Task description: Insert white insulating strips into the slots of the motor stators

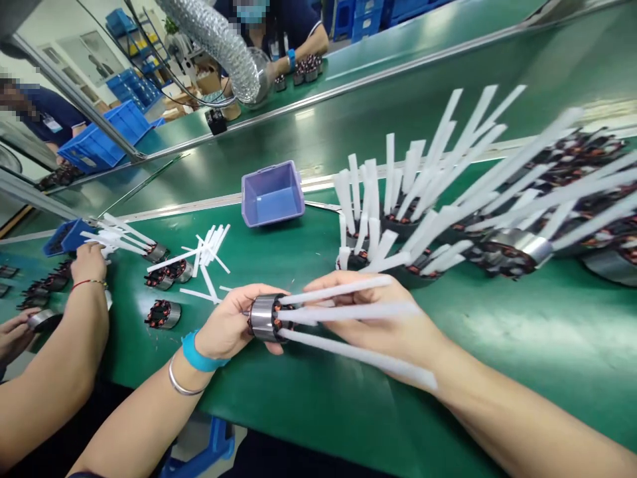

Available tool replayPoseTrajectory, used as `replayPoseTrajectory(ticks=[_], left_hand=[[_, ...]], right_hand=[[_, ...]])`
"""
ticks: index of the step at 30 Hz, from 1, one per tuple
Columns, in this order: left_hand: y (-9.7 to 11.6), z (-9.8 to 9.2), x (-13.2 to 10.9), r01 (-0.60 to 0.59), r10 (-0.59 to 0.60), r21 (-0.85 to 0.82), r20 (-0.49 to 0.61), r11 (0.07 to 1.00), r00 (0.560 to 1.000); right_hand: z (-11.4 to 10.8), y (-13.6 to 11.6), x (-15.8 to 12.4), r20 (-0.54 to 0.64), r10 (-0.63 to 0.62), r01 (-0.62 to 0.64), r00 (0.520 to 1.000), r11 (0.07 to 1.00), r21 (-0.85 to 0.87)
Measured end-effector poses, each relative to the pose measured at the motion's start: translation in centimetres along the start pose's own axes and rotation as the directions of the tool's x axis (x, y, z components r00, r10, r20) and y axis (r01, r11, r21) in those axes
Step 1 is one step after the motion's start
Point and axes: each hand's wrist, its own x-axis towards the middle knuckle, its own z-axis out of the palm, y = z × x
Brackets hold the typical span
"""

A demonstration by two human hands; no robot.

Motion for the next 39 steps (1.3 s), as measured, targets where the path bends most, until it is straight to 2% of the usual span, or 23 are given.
replayPoseTrajectory(ticks=[3,6,10,12,15,20,23,27,29,32,36,39], left_hand=[[-0.3,-0.1,0.1,0.032,-0.031,-0.022,0.019,0.999,0.999],[-0.3,0.1,0.2,0.056,-0.056,-0.024,0.001,0.998,0.998],[-0.1,0.8,0.0,0.074,-0.073,0.037,-0.031,0.997,0.997],[-0.2,1.2,-0.1,0.076,-0.072,0.092,-0.046,0.993,0.996],[-0.7,1.4,0.0,0.074,-0.064,0.155,-0.072,0.985,0.995],[-2.2,1.4,0.2,0.039,-0.012,0.202,-0.135,0.979,0.991],[-2.4,1.4,0.1,-0.022,0.057,0.278,-0.121,0.96,0.991],[-1.9,1.3,-0.3,-0.154,0.225,0.509,-0.081,0.847,0.971],[-1.7,1.3,-0.4,-0.185,0.27,0.565,-0.07,0.804,0.96],[-1.6,1.3,-0.3,-0.201,0.283,0.562,-0.061,0.802,0.957],[-1.5,1.4,-0.3,-0.16,0.211,0.492,-0.049,0.856,0.976],[-1.4,1.5,-0.3,-0.131,0.164,0.433,-0.04,0.892,0.986]], right_hand=[[0.1,0.4,-0.1,0.037,-0.014,0.011,0.999,0.996,0.091],[0.0,1.0,-0.2,0.068,-0.059,0.056,0.996,0.997,0.053],[0.1,1.9,-0.1,0.006,-0.038,0.038,0.999,0.999,0.027],[0.2,2.1,0.0,-0.016,-0.044,0.043,0.999,0.998,-0.038],[0.3,2.2,0.2,0.022,0.004,-0.001,1.0,0.994,-0.114],[0.5,2.4,0.2,0.061,0.122,-0.116,0.991,0.988,-0.1],[0.6,2.4,0.0,0.066,0.177,-0.171,0.982,0.982,-0.083],[1.3,1.8,-0.4,0.038,0.265,-0.257,0.964,0.956,-0.145],[1.7,1.5,-0.5,0.019,0.241,-0.235,0.97,0.957,-0.168],[1.7,1.5,-0.4,0.098,0.183,-0.163,0.978,0.97,-0.178],[0.6,2.4,0.1,0.224,0.069,-0.007,0.972,0.964,-0.266],[-0.1,2.8,0.1,0.301,0.068,0.023,0.951,0.957,-0.288]])
